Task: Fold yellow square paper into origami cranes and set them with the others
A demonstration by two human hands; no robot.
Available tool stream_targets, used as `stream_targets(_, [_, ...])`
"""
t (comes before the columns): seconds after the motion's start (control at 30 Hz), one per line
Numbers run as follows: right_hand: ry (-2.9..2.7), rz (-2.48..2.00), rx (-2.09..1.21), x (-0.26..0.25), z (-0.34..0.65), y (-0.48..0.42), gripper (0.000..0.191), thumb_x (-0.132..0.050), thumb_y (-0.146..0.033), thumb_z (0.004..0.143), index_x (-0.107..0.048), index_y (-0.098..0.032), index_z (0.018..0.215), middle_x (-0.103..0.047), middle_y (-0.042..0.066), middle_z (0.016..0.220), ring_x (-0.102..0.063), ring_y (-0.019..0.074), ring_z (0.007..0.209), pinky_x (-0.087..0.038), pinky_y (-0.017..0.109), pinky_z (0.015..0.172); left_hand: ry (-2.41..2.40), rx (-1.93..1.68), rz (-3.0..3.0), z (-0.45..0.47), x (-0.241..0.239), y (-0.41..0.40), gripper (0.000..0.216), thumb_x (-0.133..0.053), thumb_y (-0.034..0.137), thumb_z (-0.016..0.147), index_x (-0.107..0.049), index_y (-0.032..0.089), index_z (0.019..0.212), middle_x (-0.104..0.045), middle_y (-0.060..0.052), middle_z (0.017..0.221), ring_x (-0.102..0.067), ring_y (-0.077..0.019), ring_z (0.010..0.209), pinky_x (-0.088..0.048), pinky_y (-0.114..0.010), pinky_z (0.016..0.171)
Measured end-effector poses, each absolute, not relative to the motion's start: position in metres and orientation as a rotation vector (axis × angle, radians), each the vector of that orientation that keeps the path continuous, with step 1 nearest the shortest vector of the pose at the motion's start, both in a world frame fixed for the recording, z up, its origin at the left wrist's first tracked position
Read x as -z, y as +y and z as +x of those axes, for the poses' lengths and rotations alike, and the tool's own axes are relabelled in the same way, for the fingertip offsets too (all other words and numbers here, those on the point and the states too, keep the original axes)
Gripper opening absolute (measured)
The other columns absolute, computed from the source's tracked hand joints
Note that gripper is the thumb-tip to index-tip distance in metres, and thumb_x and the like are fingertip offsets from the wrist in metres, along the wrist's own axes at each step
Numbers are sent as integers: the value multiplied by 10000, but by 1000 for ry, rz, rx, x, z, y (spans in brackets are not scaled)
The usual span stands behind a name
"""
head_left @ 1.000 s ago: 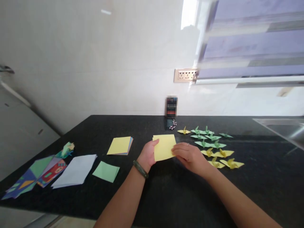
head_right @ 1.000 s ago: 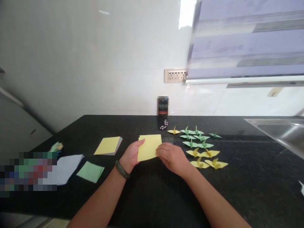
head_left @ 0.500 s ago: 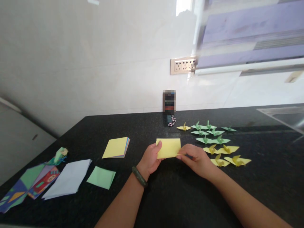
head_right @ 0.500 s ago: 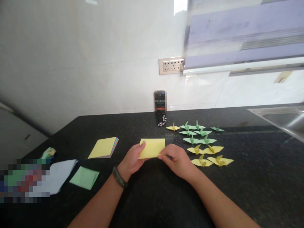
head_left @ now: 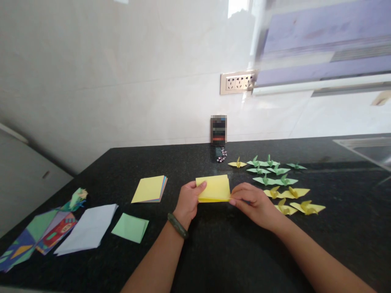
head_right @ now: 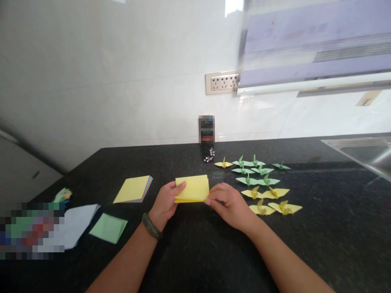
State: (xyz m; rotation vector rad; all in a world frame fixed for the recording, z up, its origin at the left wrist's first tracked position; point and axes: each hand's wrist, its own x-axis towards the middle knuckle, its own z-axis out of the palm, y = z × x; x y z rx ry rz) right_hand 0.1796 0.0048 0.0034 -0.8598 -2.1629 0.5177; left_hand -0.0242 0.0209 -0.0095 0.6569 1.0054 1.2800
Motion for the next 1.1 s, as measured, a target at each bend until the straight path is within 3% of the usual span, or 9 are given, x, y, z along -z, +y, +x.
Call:
stream_targets(0.27, [-2225,-843,-442,-6,179,3,207,-442,-230,883,-644,-186,875,-636,71,841,-604,156,781,-479,263,695,1070,-1446,553,-42,0,26,248,-650,339,684,-621,109,774,-679,-98,709,-650,-208,671,-513,-326,656])
stream_targets(0.37, [-2109,-1030,-346,-5,179,3,205,-435,-243,881,-627,-181,848,-653,61,758,-615,166,708,-492,279,657,1438,-1562,691,-87,-9,35,275,-587,383,722,-610,123,809,-678,-96,740,-640,-209,654,-500,-330,627])
stream_targets(0.47, [-2004,-1170,-313,-2,180,4,211,-437,-261,877,-637,-196,884,-681,51,751,-635,175,668,-506,289,628,2269,-1185,1240,-151,-16,43,304,-470,400,778,-625,139,769,-671,-96,735,-632,-230,678,-473,-320,589])
stream_targets(0.57, [-1969,-1201,-334,0,179,5,217,-441,-261,869,-648,-202,897,-703,50,820,-657,189,717,-521,295,638,2463,-927,1342,-204,-18,45,164,-588,275,663,-602,142,569,-654,-141,662,-615,-319,756,-444,-385,663])
stream_targets(0.67, [-1970,-1196,-314,0,179,5,216,-449,-262,861,-653,-198,896,-709,53,842,-664,194,740,-526,297,646,2545,-733,1394,-226,-14,42,85,-599,210,623,-613,147,567,-662,-173,710,-604,-355,801,-422,-415,695])
stream_targets(0.8, [-1985,-1184,-252,1,180,5,217,-453,-263,860,-655,-191,888,-710,56,832,-666,194,743,-525,297,657,2608,-608,1452,-218,-10,39,208,-573,196,654,-663,122,827,-651,-220,916,-580,-371,903,-410,-437,742])
stream_targets(0.93, [-1961,-1182,-199,2,181,6,211,-464,-266,855,-659,-187,877,-711,55,819,-666,195,735,-529,300,648,2682,-760,1671,-180,-20,34,519,-558,222,709,-501,130,1216,-491,-236,1231,-395,-389,1170,-316,-486,906])
stream_targets(1.0, [-1922,-1182,-166,1,181,5,208,-469,-267,851,-662,-192,865,-711,53,802,-666,195,713,-532,302,637,2465,-898,1714,-146,-27,29,460,-593,288,704,-557,138,1137,-543,-203,1168,-455,-348,1119,-340,-447,912])
stream_targets(1.1, [-1837,-1168,-94,-3,181,3,193,-480,-267,846,-662,-205,860,-710,52,792,-665,193,690,-539,311,641,1722,-894,1227,-86,-31,18,465,-489,538,754,-626,107,864,-652,-174,870,-616,-257,789,-454,-367,728])
